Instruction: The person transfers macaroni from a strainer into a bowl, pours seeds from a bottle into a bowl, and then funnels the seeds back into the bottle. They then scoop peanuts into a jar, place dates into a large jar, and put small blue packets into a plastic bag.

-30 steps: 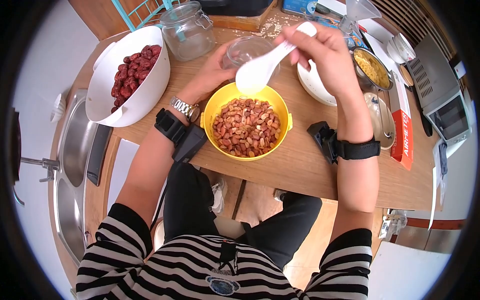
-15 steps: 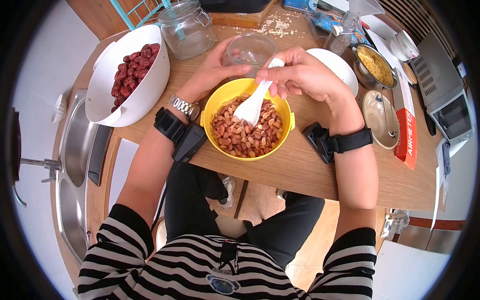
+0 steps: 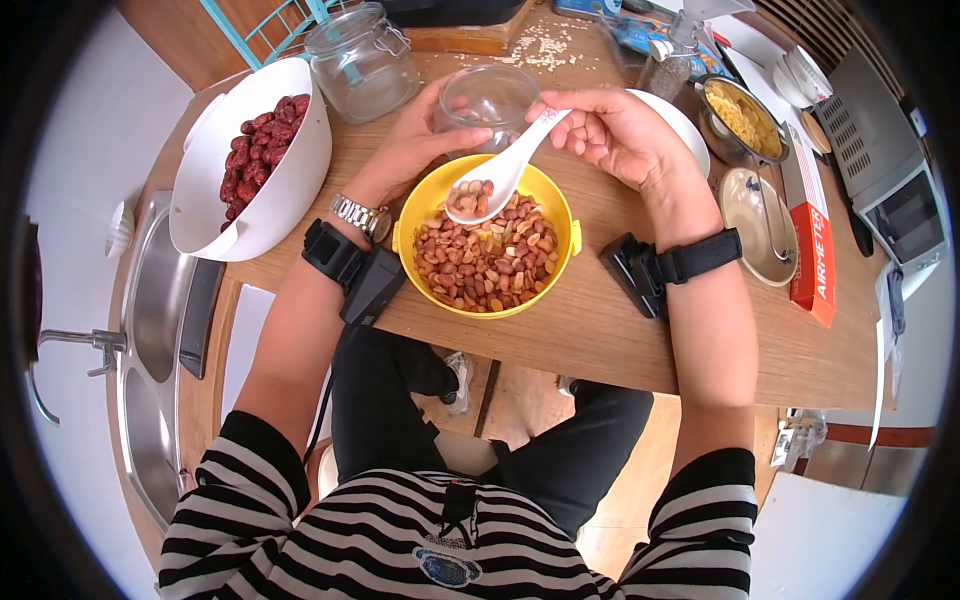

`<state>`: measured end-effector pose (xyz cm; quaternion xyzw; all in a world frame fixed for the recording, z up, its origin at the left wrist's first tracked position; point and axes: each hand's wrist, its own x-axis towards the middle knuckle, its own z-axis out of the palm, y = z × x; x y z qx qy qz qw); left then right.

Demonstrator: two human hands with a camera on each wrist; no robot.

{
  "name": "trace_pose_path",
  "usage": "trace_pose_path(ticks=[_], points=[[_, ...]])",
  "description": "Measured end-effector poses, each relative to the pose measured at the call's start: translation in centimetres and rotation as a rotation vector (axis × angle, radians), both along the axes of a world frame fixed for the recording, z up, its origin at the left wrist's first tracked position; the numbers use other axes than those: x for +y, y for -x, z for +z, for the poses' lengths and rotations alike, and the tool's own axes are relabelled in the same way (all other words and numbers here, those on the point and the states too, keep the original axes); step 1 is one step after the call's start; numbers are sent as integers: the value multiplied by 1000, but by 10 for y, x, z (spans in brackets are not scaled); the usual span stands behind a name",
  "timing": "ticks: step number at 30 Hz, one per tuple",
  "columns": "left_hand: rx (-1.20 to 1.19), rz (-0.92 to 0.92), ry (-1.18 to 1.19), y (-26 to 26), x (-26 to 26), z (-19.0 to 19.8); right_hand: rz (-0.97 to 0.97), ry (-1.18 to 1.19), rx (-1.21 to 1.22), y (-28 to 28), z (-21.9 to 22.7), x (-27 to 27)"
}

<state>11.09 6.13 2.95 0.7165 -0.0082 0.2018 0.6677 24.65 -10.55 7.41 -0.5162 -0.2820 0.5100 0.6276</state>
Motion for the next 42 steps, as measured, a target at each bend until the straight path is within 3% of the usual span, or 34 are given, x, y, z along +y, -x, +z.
trace_pose_path(ticks=[7, 9, 11, 13, 15, 17, 18, 20, 24, 26, 27, 30, 37, 42], points=[[-5, -30, 14, -6, 7, -11, 83, -234, 248, -17, 6, -2], [-18, -9, -35, -4, 4, -8, -218, -288, 186, -16, 10, -2], [56, -16, 10, -1, 2, -3, -219, -332, 160, -14, 12, -3], [65, -8, 17, 0, 1, 1, -386, -373, -70, -9, 14, -1], [75, -2, 23, -1, 1, 0, -401, -368, -144, -3, 14, 0], [13, 6, -39, -3, 3, -5, -480, -359, -444, 6, 14, 4], [13, 7, -38, -4, 4, -6, -479, -358, -443, 10, 14, 5], [12, 11, -17, -4, 4, -5, -462, -345, -739, 17, 13, 6], [75, 10, 17, -1, 2, -1, -393, -295, -900, 26, 20, 4], [60, 9, 14, -1, 2, -1, -388, -421, -1058, 26, 23, 2], [61, 9, 15, -2, 3, -3, -387, -421, -1058, 24, 26, -2], [54, 31, -31, -3, 4, -4, -497, -388, -761, 29, 43, -13], [36, -6, 39, -1, 1, -2, -112, -138, -1020, 39, 52, -20], [40, 10, 9, -2, 2, -2, -26, -41, -1058, 47, 36, -8]])
